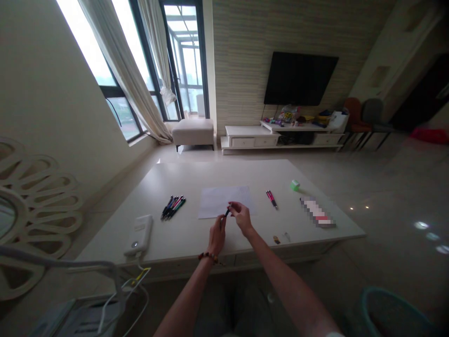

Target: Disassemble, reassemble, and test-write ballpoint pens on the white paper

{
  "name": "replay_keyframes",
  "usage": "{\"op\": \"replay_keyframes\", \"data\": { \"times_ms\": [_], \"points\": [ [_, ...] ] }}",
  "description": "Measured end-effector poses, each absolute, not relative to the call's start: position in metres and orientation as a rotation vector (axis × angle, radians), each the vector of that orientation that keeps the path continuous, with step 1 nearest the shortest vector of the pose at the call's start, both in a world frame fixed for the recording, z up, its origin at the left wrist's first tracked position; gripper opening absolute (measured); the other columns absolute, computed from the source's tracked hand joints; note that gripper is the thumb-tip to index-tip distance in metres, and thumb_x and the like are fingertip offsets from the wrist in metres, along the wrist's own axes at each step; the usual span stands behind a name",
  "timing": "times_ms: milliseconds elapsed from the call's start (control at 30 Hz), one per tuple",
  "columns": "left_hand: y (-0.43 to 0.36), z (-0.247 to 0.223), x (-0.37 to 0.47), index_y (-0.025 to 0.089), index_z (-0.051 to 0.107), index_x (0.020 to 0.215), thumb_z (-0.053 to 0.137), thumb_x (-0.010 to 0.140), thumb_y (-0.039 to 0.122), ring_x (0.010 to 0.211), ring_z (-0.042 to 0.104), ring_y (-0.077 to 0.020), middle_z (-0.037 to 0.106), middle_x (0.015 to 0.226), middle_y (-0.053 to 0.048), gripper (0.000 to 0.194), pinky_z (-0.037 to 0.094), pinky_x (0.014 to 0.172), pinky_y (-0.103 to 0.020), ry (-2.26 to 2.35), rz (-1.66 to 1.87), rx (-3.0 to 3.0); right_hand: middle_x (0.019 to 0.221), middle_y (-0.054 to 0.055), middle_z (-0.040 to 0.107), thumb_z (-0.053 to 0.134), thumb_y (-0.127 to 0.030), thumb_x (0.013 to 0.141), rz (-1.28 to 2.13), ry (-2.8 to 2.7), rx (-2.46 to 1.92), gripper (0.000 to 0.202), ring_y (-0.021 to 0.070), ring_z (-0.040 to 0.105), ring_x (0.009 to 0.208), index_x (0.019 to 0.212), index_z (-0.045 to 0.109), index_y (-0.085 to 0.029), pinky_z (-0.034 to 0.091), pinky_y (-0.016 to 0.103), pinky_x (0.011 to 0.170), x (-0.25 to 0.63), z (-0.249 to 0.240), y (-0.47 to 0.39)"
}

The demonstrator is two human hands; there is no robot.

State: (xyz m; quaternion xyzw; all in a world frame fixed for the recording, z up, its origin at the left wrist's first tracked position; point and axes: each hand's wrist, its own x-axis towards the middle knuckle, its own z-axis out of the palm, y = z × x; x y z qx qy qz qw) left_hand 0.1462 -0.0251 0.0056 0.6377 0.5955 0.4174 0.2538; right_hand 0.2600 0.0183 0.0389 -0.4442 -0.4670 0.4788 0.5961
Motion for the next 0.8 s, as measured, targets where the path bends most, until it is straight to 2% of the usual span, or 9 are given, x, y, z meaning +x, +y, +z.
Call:
{"op": "replay_keyframes", "data": {
  "times_ms": [167,300,533,667,800],
  "points": [
    [-0.025,0.004,0.154,0.018,0.054,0.108,0.031,0.087,0.043,0.056,0.046,-0.0099,0.057,0.069,0.0,0.041,0.032,0.053,-0.02,1.528,1.214,1.68,0.083,0.007,0.066,0.061,-0.036,0.069,0.985,-1.165,-1.053,0.031,0.0168,0.061,0.073,0.091,0.063,-0.015,0.049,0.024,0.054,0.268,0.044,0.021],
    [-0.025,0.001,0.158,0.017,0.056,0.099,0.032,0.086,0.043,0.058,0.047,-0.0102,0.058,0.072,0.0,0.038,0.033,0.055,-0.021,1.527,1.261,1.649,0.08,0.006,0.065,0.061,-0.035,0.069,0.957,-1.252,-1.044,0.029,0.0157,0.06,0.069,0.09,0.064,-0.015,0.05,0.024,0.053,0.267,0.046,0.022],
    [-0.026,-0.008,0.157,0.017,0.056,0.091,0.033,0.085,0.043,0.061,0.047,-0.0108,0.057,0.073,-0.001,0.035,0.035,0.058,-0.021,1.534,1.322,1.617,0.087,0.007,0.065,0.058,-0.037,0.071,0.83,-1.009,-1.047,0.034,0.0147,0.06,0.072,0.095,0.061,-0.014,0.05,0.023,0.054,0.285,0.064,0.046],
    [-0.026,-0.013,0.155,0.017,0.055,0.088,0.032,0.086,0.043,0.056,0.044,-0.0104,0.052,0.066,0.002,0.035,0.032,0.055,-0.021,1.582,1.303,1.596,0.077,0.006,0.067,0.054,-0.033,0.072,0.719,-1.105,-1.341,0.031,0.0143,0.06,0.063,0.094,0.063,-0.013,0.047,0.023,0.053,0.304,0.05,0.054],
    [-0.025,-0.015,0.155,0.018,0.055,0.092,0.032,0.086,0.043,0.06,0.047,-0.0116,0.056,0.071,0.0,0.034,0.034,0.058,-0.023,1.587,1.291,1.599,0.071,0.007,0.068,0.06,-0.019,0.066,0.61,-1.555,-1.697,0.026,0.0165,0.062,0.067,0.09,0.068,-0.013,0.045,0.023,0.065,0.307,0.008,0.04]
  ]
}}
